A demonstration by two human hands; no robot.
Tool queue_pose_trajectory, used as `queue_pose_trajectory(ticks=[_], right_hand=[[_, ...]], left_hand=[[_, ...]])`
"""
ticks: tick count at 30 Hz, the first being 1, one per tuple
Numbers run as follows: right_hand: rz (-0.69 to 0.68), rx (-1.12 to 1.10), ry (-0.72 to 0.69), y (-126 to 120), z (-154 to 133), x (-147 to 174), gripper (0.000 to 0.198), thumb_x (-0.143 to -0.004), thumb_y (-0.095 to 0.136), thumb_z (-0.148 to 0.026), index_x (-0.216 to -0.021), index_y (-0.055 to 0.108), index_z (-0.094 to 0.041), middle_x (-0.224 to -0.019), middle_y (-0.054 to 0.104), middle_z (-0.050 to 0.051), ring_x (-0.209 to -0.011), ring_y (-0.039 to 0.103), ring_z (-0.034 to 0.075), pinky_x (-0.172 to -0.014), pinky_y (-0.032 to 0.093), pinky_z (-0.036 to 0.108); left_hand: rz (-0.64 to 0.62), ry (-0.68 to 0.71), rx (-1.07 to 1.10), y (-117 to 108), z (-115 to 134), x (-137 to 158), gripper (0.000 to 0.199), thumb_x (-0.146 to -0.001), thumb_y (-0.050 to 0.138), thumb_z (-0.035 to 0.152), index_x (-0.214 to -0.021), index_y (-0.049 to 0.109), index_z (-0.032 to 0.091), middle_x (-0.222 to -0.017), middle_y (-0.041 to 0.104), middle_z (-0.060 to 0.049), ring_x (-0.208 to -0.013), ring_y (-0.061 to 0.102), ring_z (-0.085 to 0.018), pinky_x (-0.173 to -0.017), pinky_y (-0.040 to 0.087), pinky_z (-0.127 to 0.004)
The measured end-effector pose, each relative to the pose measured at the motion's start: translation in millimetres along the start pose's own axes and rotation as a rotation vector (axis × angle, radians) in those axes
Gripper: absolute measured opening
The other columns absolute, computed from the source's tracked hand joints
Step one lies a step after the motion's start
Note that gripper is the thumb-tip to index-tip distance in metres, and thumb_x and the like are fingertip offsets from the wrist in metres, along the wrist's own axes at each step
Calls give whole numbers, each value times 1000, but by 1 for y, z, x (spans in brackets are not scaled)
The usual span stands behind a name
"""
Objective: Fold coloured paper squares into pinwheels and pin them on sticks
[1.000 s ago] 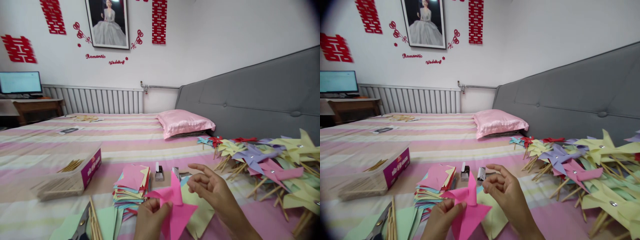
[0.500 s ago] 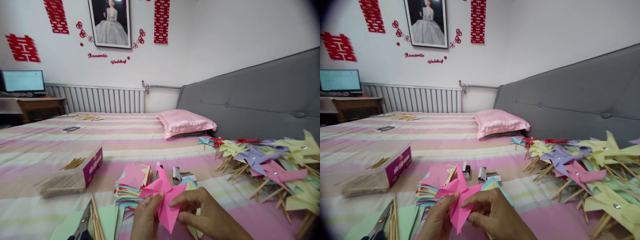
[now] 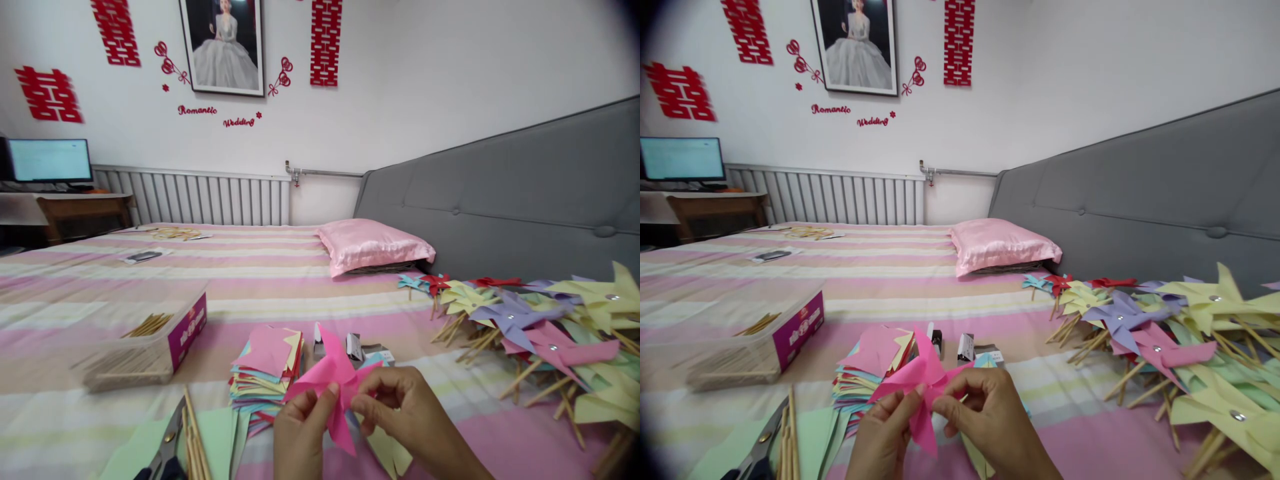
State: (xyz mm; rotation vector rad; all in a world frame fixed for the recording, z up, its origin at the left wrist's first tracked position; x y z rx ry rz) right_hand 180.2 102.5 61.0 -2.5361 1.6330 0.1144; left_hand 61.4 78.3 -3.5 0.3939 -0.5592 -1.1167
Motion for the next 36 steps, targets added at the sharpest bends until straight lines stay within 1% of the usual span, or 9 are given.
queue_pose_trajectory(ticks=[7,10,13,16,19,21,26,32,36], right_hand=[[52,60,62,-4,3,-2,22,-68,69,-30,-59,59,-13,-47,59,-2,-40,53,7,-40,37,15],[67,53,70,-6,4,-2,20,-69,68,-28,-60,57,-14,-48,60,-2,-41,55,8,-40,38,15],[92,50,83,-8,6,-1,21,-67,68,-27,-59,54,-15,-48,59,-3,-43,58,10,-41,39,16],[104,36,67,-9,6,-1,22,-67,68,-29,-59,53,-15,-50,58,-3,-45,60,12,-43,40,18],[109,30,52,-10,6,-1,23,-67,68,-31,-58,53,-15,-54,58,-2,-46,61,13,-44,40,19],[112,51,51,-11,7,-2,23,-67,68,-31,-58,54,-14,-52,57,-2,-46,60,13,-44,39,19],[118,87,44,-13,8,-3,24,-67,67,-31,-57,54,-14,-48,55,-2,-45,57,12,-44,38,19],[104,98,37,-10,9,-2,24,-68,67,-32,-58,56,-13,-47,54,-2,-44,54,11,-43,37,20],[91,20,21,-8,7,-3,26,-63,71,-35,-56,58,-13,-50,55,-2,-44,54,11,-44,38,20]], left_hand=[[19,88,-97,9,14,10,22,-44,80,28,-45,63,14,-41,60,2,-44,48,-10,-47,37,-18],[20,114,-117,12,17,12,21,-44,80,26,-43,62,14,-42,62,2,-43,48,-9,-48,39,-18],[-2,125,-152,13,17,11,19,-46,79,29,-50,69,14,-46,64,-1,-48,54,-13,-51,43,-21],[-8,119,-185,11,14,9,23,-47,79,31,-59,73,12,-49,66,-4,-51,56,-16,-53,44,-23],[-14,106,-183,11,13,9,22,-46,79,30,-60,74,13,-50,67,-4,-52,57,-16,-55,45,-23],[-28,117,-171,14,14,10,22,-47,79,29,-61,74,13,-50,67,-4,-52,57,-16,-54,45,-23],[-29,141,-174,17,16,11,22,-48,79,30,-59,73,12,-47,65,-3,-52,57,-16,-51,44,-22],[-9,154,-175,15,15,10,22,-47,79,29,-47,66,11,-43,62,-2,-48,52,-13,-48,41,-20],[6,146,-240,8,14,6,23,-50,76,31,-50,64,11,-43,60,-1,-48,52,-13,-50,41,-22]])
Point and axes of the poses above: each hand's wrist, its own x-axis away from the middle knuckle, its own y-axis out of the palm, z = x × y, the point moved 9 cm from there along -x, towards the middle knuckle
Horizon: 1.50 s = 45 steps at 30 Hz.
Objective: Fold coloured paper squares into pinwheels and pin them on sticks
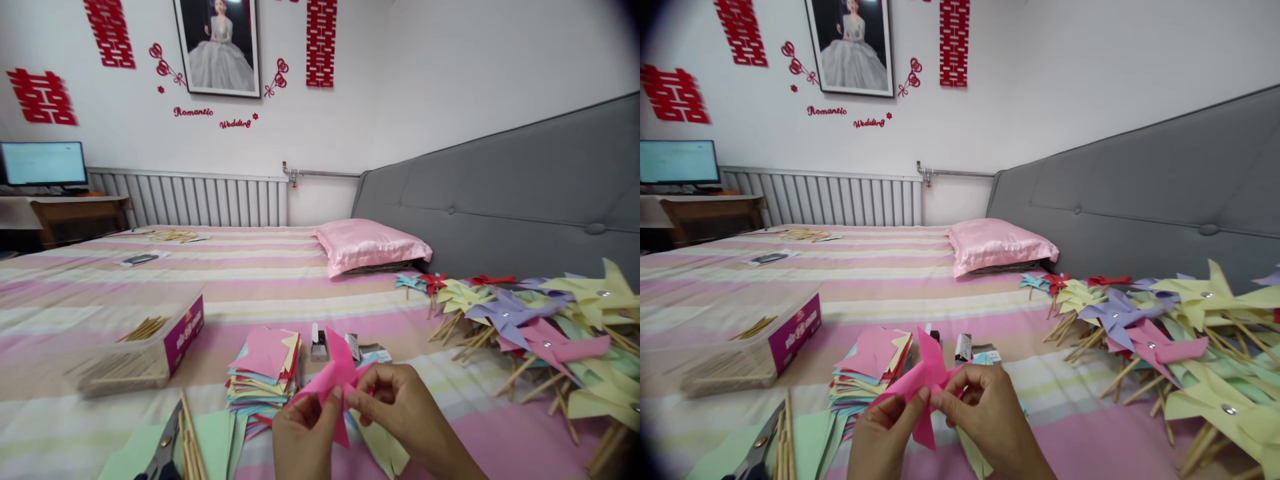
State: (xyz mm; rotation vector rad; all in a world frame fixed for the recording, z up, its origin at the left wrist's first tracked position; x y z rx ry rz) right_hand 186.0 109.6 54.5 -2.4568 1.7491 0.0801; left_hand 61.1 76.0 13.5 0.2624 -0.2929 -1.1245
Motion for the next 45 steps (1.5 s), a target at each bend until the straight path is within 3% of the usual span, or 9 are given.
queue_pose_trajectory(ticks=[3,6,9,12,17,20,30,37,45], right_hand=[[107,-78,-19,-17,-2,-2,26,-58,74,-37,-63,61,-14,-54,59,-2,-46,56,11,-42,36,18],[312,-77,-25,-51,0,-3,31,-63,70,-42,-78,62,-15,-61,63,1,-50,57,12,-41,34,18],[399,-23,-10,-69,7,-4,31,-68,66,-39,-87,59,-15,-65,64,2,-55,58,14,-44,35,18],[301,65,-15,-55,12,-9,24,-70,65,-32,-86,60,-15,-69,65,3,-59,61,15,-49,40,20],[-70,172,-44,11,21,-8,16,-76,55,-21,-88,64,-15,-76,67,6,-72,64,19,-66,48,27],[-161,304,-95,32,30,-4,22,-77,50,-15,-95,63,-17,-82,67,6,-77,63,18,-69,48,26],[-110,595,-122,33,59,-10,23,-70,49,-7,-86,60,-19,-77,66,1,-67,60,13,-56,42,19],[-81,669,-136,38,59,-11,18,-73,53,-13,-73,69,-21,-76,66,2,-72,59,16,-68,39,24],[-196,661,-136,43,53,-5,15,-73,54,-11,-69,65,-21,-75,64,0,-72,57,14,-65,38,20]], left_hand=[[89,4,-7,-18,0,-5,24,-53,73,33,-55,63,12,-45,59,1,-49,51,-13,-51,41,-23],[259,24,22,-42,5,-8,25,-52,72,32,-65,63,12,-48,62,2,-50,50,-13,-50,39,-23],[357,35,77,-56,12,-8,27,-51,70,28,-72,62,13,-49,63,4,-51,51,-12,-51,38,-22],[397,41,135,-59,18,-5,26,-52,69,26,-73,61,14,-51,63,4,-50,51,-11,-50,39,-22],[406,68,128,-56,25,0,24,-51,69,25,-71,61,14,-48,61,5,-48,49,-11,-48,37,-21],[383,74,116,-54,24,-1,21,-51,69,25,-67,59,16,-45,59,6,-45,46,-10,-46,35,-21],[334,54,104,-53,16,-5,20,-52,70,23,-66,59,15,-50,60,4,-51,49,-11,-51,39,-22],[314,50,116,-51,16,-7,22,-50,70,20,-68,61,13,-52,63,2,-52,49,-12,-49,39,-21],[306,49,116,-49,16,-6,21,-53,70,25,-67,61,13,-50,61,3,-49,46,-10,-47,37,-20]])
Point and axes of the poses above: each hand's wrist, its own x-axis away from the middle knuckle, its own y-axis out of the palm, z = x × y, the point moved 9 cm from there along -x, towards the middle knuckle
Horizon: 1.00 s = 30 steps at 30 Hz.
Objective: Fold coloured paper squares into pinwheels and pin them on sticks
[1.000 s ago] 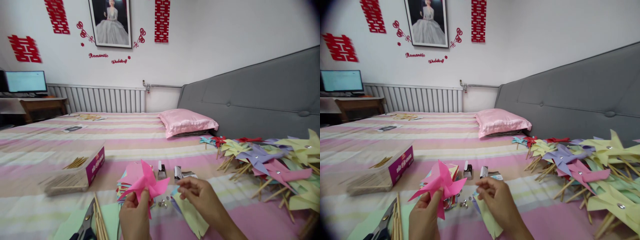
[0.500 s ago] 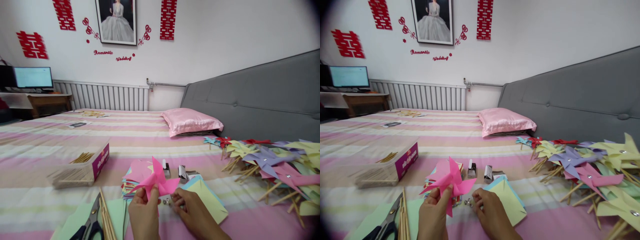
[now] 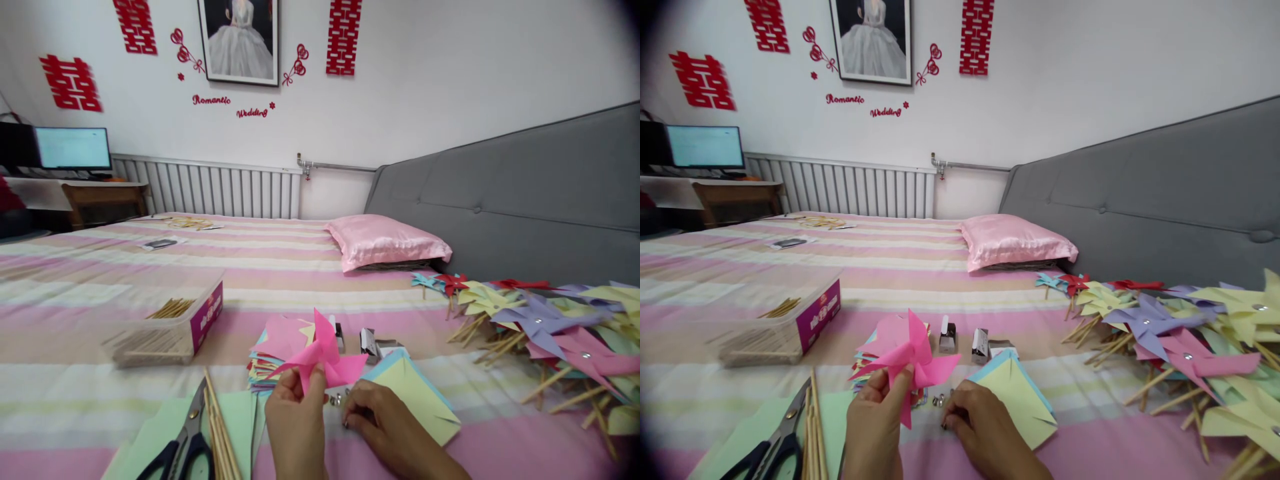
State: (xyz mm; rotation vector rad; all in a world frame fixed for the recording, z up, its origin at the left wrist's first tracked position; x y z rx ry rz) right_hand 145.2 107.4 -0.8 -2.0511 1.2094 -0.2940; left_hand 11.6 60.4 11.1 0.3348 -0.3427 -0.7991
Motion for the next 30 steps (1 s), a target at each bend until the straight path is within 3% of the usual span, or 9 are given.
queue_pose_trajectory(ticks=[9,21,26,30], right_hand=[[49,51,43,-5,-2,-2,23,-74,46,-8,-79,66,-18,-73,66,3,-69,58,16,-64,40,24],[20,91,67,-14,3,12,26,-65,48,-8,-69,71,-19,-72,67,3,-69,58,17,-63,40,24],[-324,-97,-51,7,-17,19,44,-54,37,-1,-64,75,-20,-60,65,0,-57,57,12,-51,37,17],[-315,-207,27,6,-17,19,39,-58,41,-4,-70,75,-19,-58,62,-1,-46,46,8,-42,29,16]], left_hand=[[-14,-18,8,4,0,3,20,-54,69,25,-67,60,13,-52,61,3,-50,47,-11,-49,37,-22],[-4,-14,-25,3,3,6,22,-56,69,27,-69,59,13,-54,61,2,-55,48,-11,-52,38,-23],[-17,-5,-10,4,6,7,18,-57,68,26,-66,58,14,-52,57,4,-56,49,-11,-54,38,-22],[-20,-7,-11,4,5,7,19,-57,68,26,-68,59,14,-53,59,4,-55,48,-11,-54,38,-22]])
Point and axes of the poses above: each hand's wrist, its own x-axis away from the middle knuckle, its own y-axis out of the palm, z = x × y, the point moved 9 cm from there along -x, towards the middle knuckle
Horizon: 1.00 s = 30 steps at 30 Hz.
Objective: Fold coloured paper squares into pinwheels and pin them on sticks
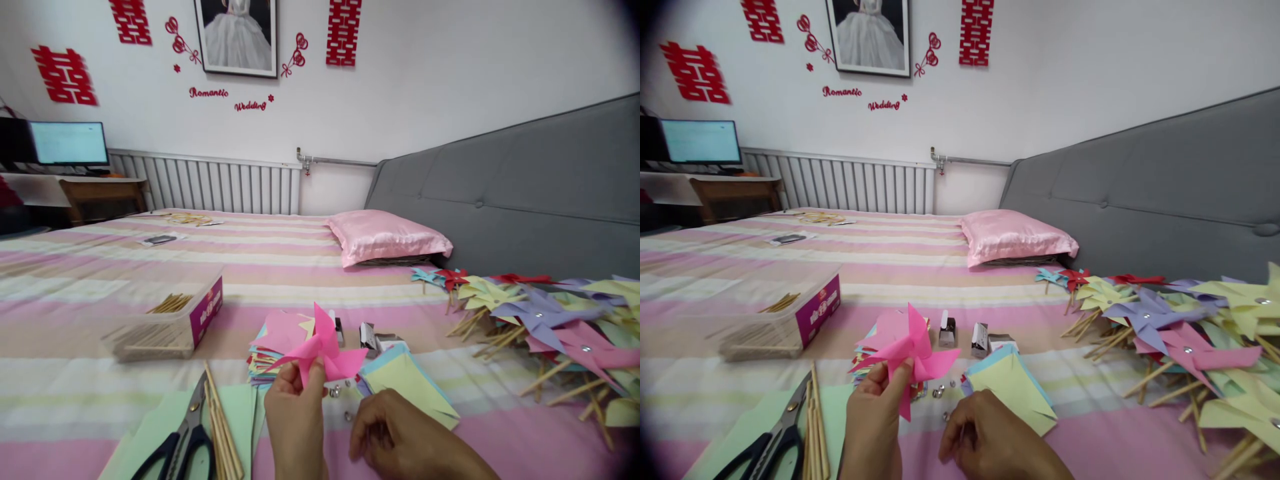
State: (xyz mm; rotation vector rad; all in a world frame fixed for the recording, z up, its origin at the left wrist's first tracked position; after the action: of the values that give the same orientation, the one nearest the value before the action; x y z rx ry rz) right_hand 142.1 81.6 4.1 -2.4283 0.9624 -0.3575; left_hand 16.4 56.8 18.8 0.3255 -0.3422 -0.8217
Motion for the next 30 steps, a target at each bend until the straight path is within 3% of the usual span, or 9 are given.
queue_pose_trajectory(ticks=[5,11,14,19,24,30], right_hand=[[-189,-170,72,22,5,7,41,-57,50,-7,-86,74,-25,-50,53,-6,-43,35,6,-42,25,16],[-270,-220,234,22,23,19,14,-53,61,-11,-58,71,-18,-43,47,-8,-41,36,6,-40,25,15],[-70,-268,197,3,21,7,7,-55,64,-11,-60,67,-16,-44,46,-8,-41,37,5,-40,24,15],[267,-161,121,-18,17,-8,15,-63,60,-12,-75,68,-15,-60,62,0,-54,53,12,-48,37,18],[357,87,27,-14,16,-13,21,-73,49,-12,-75,69,-18,-70,68,2,-63,59,16,-58,42,23],[397,181,32,-18,20,-14,28,-74,41,-7,-72,66,-19,-76,64,3,-71,58,16,-66,41,24]], left_hand=[[-9,-7,2,0,-2,0,19,-58,68,26,-70,59,14,-50,57,5,-51,45,-10,-51,35,-22],[-33,24,-47,1,0,1,20,-61,65,26,-75,61,13,-55,59,3,-54,47,-11,-54,37,-24],[-26,20,-45,-1,-1,2,20,-61,65,27,-75,61,13,-55,58,3,-55,46,-11,-54,37,-23],[-33,2,-44,1,-2,1,20,-61,66,27,-73,59,13,-54,57,4,-53,45,-11,-53,36,-23],[-35,9,-27,2,-1,1,21,-60,67,27,-74,60,13,-54,56,4,-52,45,-10,-52,36,-22],[-27,-6,-34,2,-2,1,20,-60,67,27,-70,59,13,-52,56,5,-50,43,-9,-49,34,-21]])
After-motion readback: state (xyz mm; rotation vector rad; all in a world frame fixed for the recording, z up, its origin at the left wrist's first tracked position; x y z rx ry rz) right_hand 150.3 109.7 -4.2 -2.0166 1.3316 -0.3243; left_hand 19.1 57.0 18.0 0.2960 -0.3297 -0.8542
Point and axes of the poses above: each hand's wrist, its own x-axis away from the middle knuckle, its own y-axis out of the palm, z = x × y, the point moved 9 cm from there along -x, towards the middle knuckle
